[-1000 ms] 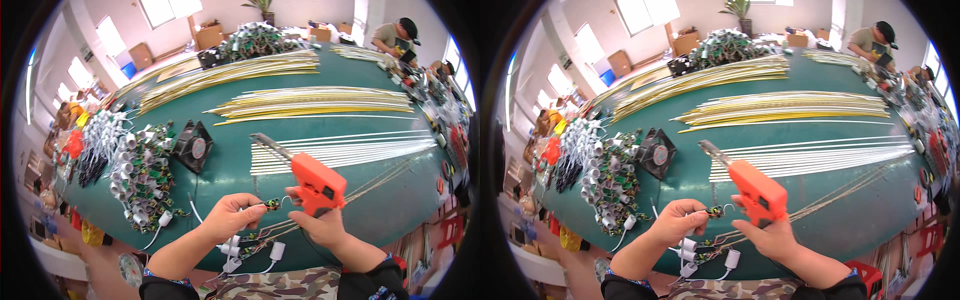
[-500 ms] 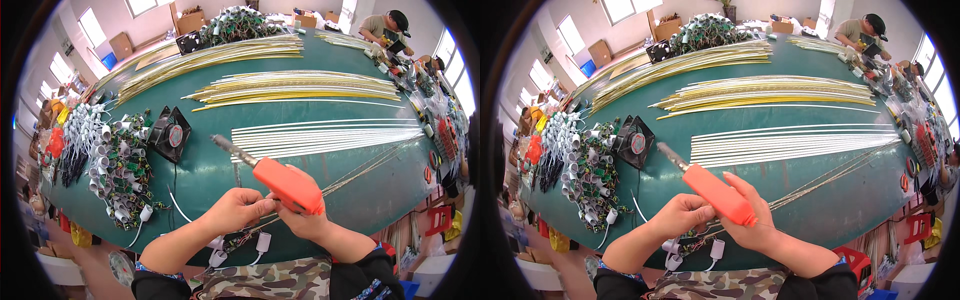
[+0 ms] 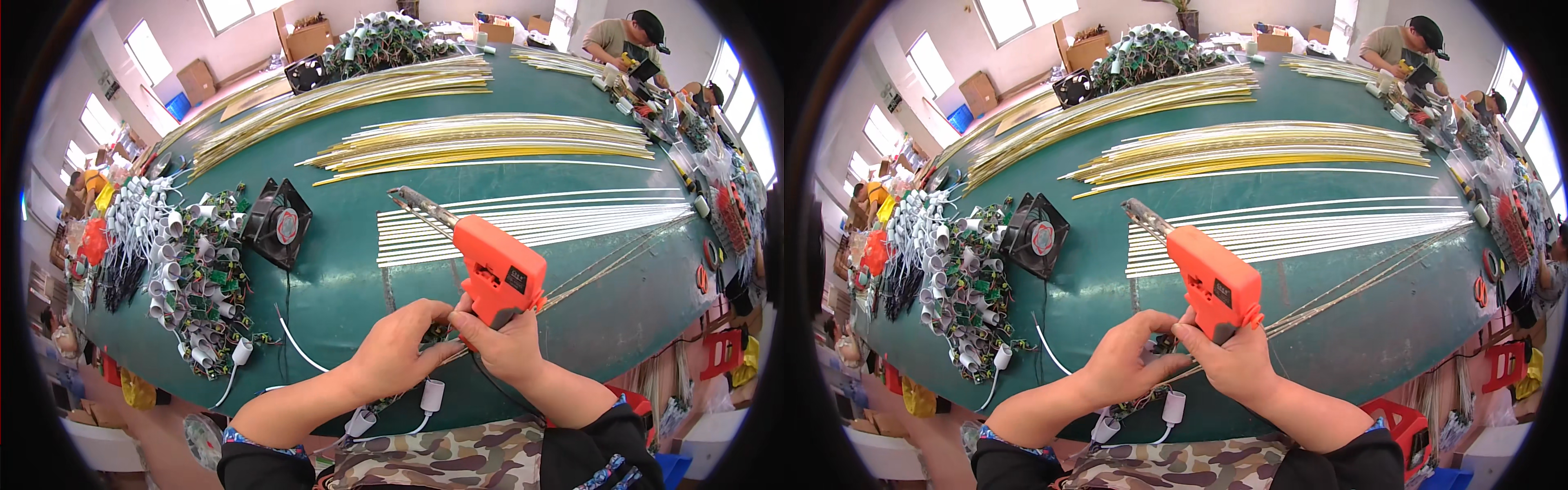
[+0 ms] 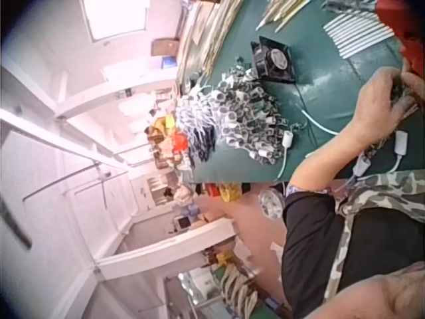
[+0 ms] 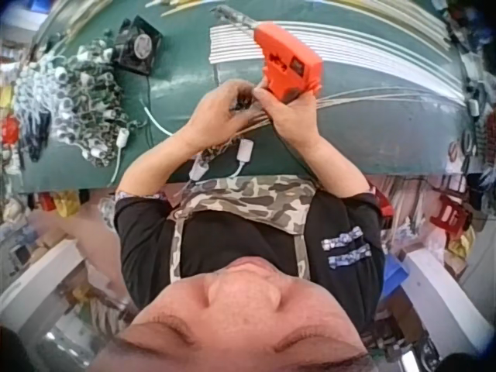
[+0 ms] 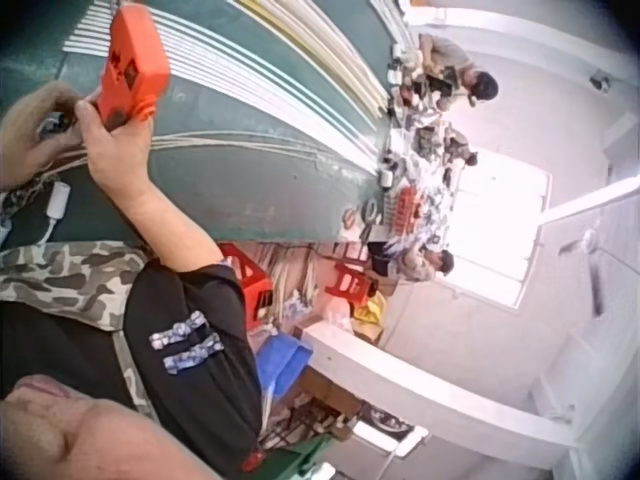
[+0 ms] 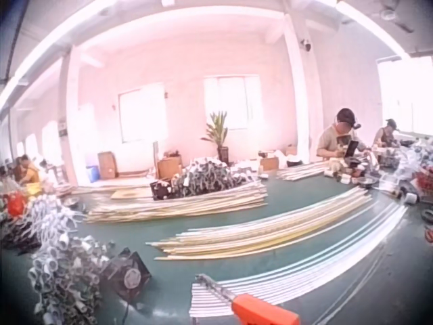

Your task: The person solders wires from circuit board components onto the ends of LED strips using a soldering iron.

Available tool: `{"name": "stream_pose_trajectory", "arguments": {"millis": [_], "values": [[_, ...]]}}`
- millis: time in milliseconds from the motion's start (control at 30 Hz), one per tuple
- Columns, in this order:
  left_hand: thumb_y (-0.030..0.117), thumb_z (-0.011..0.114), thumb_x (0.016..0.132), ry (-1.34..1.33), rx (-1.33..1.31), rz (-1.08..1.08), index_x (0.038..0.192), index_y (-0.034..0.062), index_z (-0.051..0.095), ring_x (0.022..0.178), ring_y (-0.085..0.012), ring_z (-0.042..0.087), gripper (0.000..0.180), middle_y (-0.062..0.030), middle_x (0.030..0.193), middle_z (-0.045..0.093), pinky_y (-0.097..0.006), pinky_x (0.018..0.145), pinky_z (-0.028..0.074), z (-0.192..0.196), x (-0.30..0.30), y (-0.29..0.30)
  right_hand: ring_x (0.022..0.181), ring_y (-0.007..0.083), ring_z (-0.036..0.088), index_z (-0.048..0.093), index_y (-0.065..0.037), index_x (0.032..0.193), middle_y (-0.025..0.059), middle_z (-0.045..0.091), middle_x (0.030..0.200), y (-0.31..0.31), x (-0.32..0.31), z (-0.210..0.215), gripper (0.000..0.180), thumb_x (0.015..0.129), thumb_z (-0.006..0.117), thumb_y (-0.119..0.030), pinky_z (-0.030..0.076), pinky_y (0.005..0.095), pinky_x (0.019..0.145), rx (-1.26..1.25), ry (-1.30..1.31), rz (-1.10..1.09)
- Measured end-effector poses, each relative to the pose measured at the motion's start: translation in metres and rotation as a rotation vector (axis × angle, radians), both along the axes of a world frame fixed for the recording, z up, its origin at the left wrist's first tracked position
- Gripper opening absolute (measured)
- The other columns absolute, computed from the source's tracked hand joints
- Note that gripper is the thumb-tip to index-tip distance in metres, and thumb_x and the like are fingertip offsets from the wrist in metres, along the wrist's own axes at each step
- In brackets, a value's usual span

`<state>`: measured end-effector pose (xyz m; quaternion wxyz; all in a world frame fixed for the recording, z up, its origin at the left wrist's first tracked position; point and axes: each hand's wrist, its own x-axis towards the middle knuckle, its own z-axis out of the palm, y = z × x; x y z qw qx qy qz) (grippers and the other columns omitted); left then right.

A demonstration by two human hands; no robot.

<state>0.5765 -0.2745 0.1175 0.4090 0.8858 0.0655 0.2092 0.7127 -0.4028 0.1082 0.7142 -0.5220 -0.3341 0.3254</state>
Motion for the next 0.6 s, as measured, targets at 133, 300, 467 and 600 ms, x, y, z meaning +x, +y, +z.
{"name": "stream_pose_trajectory", "arguments": {"millis": [133, 300, 467, 600], "values": [[0.010, 0.073, 0.088, -0.052, 0.063, 0.038, 0.106, -0.0017, 0.061, 0.080, -0.0262, 0.068, 0.025, -0.0104, 0.095, 0.066, -0.039, 0.069, 0.053, -0.005, 0.000, 0.012, 0.080, 0.0104, 0.061, 0.051, 0.000, 0.123, 0.0044, 0.064, 0.092, -0.007, 0.013, 0.001, 0.041, 0.087, 0.071, 0.002, 0.052, 0.0266, 0.071, -0.087, -0.179, -0.022], [0.006, 0.065, 0.096, 0.093, -0.673, 0.101, 0.104, -0.0009, 0.063, 0.090, -0.0107, 0.067, 0.011, -0.0023, 0.091, 0.064, -0.031, 0.074, 0.057, -0.006, -0.007, 0.018, 0.084, 0.0119, 0.064, 0.055, 0.000, 0.121, 0.0064, 0.066, 0.098, -0.010, 0.025, -0.002, 0.039, 0.087, 0.073, -0.001, 0.053, 0.0278, 0.074, -0.012, -0.027, -0.067], [0.006, 0.063, 0.098, 0.130, -1.074, 0.024, 0.103, 0.0014, 0.060, 0.093, -0.0095, 0.065, 0.007, -0.0033, 0.100, 0.065, -0.028, 0.079, 0.060, 0.003, 0.003, 0.011, 0.104, 0.0182, 0.066, 0.054, -0.001, 0.132, 0.0104, 0.068, 0.117, -0.005, 0.009, -0.004, 0.051, 0.087, 0.077, -0.006, 0.053, 0.0344, 0.092, -0.038, -0.152, 0.038], [0.006, 0.063, 0.098, 0.131, -1.023, 0.000, 0.098, 0.0019, 0.058, 0.088, -0.0080, 0.065, 0.007, -0.0030, 0.099, 0.066, -0.026, 0.073, 0.057, -0.001, 0.008, 0.004, 0.098, 0.0141, 0.065, 0.057, -0.001, 0.122, 0.0070, 0.068, 0.107, -0.001, -0.002, -0.002, 0.038, 0.089, 0.075, -0.007, 0.053, 0.0324, 0.087, -0.016, -0.102, -0.003]]}}
